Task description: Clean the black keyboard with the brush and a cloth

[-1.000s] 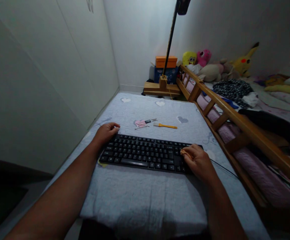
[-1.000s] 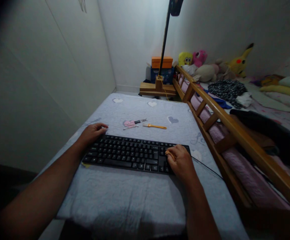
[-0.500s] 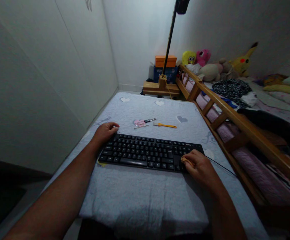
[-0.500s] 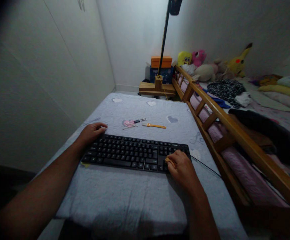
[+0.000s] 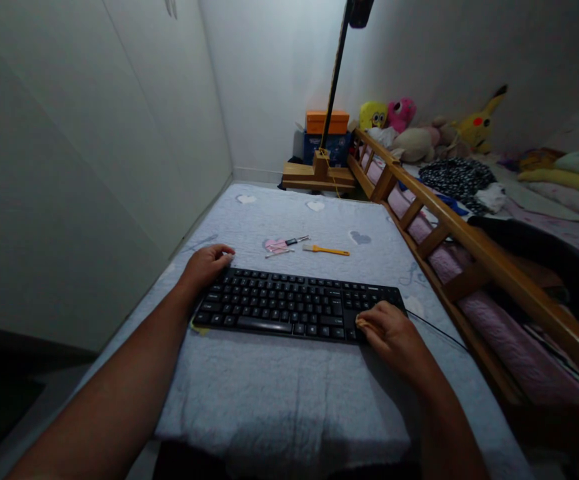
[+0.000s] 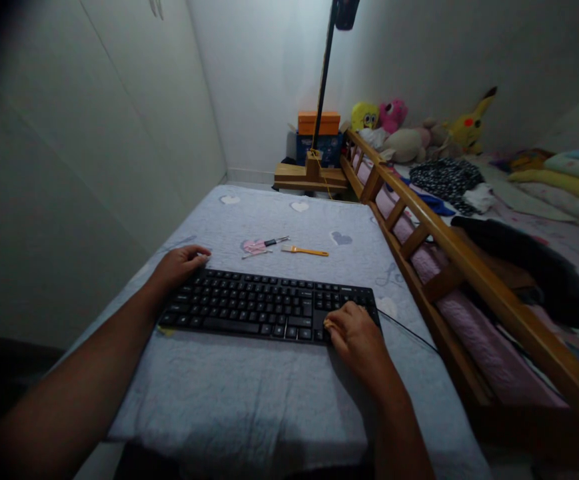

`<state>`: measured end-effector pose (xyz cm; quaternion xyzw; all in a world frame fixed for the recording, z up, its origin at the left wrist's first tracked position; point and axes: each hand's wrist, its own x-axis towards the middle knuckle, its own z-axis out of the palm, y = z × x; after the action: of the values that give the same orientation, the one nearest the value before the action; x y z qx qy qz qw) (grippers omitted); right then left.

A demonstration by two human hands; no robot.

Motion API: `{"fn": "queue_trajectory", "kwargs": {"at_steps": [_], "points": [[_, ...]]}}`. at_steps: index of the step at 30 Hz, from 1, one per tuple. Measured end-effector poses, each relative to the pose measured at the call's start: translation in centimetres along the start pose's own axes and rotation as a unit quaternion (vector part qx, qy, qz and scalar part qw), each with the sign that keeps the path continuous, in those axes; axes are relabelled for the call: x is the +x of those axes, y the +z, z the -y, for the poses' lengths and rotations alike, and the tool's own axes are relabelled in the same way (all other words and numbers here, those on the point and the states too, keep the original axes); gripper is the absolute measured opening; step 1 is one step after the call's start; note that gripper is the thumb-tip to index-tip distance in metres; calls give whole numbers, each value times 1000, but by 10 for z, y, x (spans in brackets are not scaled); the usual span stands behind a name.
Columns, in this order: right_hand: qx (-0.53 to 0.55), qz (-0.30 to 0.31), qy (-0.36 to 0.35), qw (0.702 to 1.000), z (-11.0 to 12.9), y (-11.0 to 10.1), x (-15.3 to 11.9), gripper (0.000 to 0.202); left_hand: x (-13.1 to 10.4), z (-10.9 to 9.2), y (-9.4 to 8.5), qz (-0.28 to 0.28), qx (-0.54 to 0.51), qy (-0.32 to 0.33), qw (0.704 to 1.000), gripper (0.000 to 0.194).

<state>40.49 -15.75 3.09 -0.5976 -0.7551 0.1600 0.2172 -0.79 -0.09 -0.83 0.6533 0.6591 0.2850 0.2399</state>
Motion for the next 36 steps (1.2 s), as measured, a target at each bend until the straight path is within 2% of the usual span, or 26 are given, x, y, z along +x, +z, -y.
{"fn": "queue_trajectory", "kwargs": {"at_steps": [4, 11, 13, 15, 20, 22, 30, 36], "points": [[0, 37, 4, 999, 2, -3, -4, 20, 0, 0, 0, -2, -2, -5, 1000, 46], [-9, 129, 31, 991, 18, -21, -13, 22, 0, 3, 1, -18, 0, 0, 1000, 47], [-2, 137, 30, 990, 19, -24, -15, 23, 0, 3, 1, -19, -2, 1, 1000, 47], [11, 121, 30, 992, 17, -23, -14, 23, 0, 3, 0, -21, -4, 0, 1000, 47], [6, 13, 38, 999, 3, -13, -6, 19, 1, 3, 0, -20, 0, 2, 1000, 47], [-5, -11, 36, 999, -2, -9, -3, 18, 1, 3, 0, -20, 3, 2, 1000, 47], [0, -5, 38, 999, -12, -3, -15, 19, 0, 0, 1, -16, 1, 0, 1000, 47], [16, 26, 48, 998, -10, -10, -22, 20, -1, -3, 1, -20, -5, -1, 1000, 47]]}}
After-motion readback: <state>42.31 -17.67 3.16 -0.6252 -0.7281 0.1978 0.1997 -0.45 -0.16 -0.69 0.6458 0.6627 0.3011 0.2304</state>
